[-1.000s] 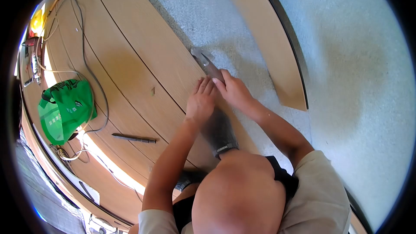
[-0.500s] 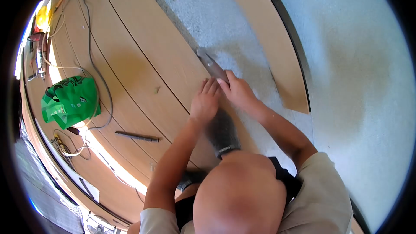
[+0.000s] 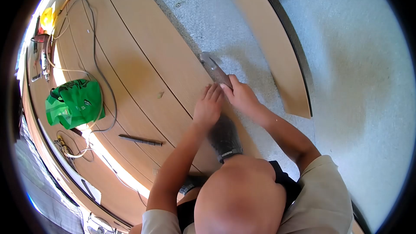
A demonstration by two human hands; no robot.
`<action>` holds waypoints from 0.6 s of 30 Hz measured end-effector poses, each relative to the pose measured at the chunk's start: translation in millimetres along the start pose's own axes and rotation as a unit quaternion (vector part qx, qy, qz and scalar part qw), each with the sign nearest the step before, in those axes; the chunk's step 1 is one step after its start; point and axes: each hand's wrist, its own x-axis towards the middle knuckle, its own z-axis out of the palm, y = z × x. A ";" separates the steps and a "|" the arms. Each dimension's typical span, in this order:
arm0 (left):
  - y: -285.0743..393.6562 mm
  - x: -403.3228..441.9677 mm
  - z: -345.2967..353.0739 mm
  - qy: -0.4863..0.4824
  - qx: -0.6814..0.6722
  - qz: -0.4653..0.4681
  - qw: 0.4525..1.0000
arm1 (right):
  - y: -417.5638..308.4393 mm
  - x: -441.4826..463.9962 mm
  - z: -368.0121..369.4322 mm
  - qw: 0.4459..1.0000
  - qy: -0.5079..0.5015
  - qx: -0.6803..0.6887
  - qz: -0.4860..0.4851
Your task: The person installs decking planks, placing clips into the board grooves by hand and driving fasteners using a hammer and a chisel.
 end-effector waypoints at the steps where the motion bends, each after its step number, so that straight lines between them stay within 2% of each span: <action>1: 1.0 -3.4 1.4 -0.002 0.013 0.004 1.000 | 0.6 -5.7 3.3 1.000 0.021 0.011 -0.008; 5: 4.4 -8.2 5.9 0.004 0.048 0.005 0.999 | 2.5 -19.3 8.1 0.998 -0.031 0.007 0.059; 8: 2.2 -7.6 5.0 0.001 0.020 0.009 1.000 | 8.5 -6.1 7.6 0.999 -0.019 -0.045 0.002; 10: 1.1 -8.5 9.7 0.007 0.020 0.004 1.000 | 9.0 -13.2 17.4 0.998 0.036 -0.032 -0.040; 13: 8.2 -17.3 8.3 0.002 0.012 -0.001 1.000 | 6.8 -7.5 12.4 0.999 -0.014 -0.041 0.019; 16: -0.8 -5.3 7.8 0.010 0.018 0.006 1.000 | 11.7 -13.0 16.4 0.998 0.047 -0.016 -0.038; 18: 4.1 -9.9 12.6 0.009 0.016 -0.003 1.000 | 8.7 3.6 20.8 0.999 0.023 -0.026 -0.009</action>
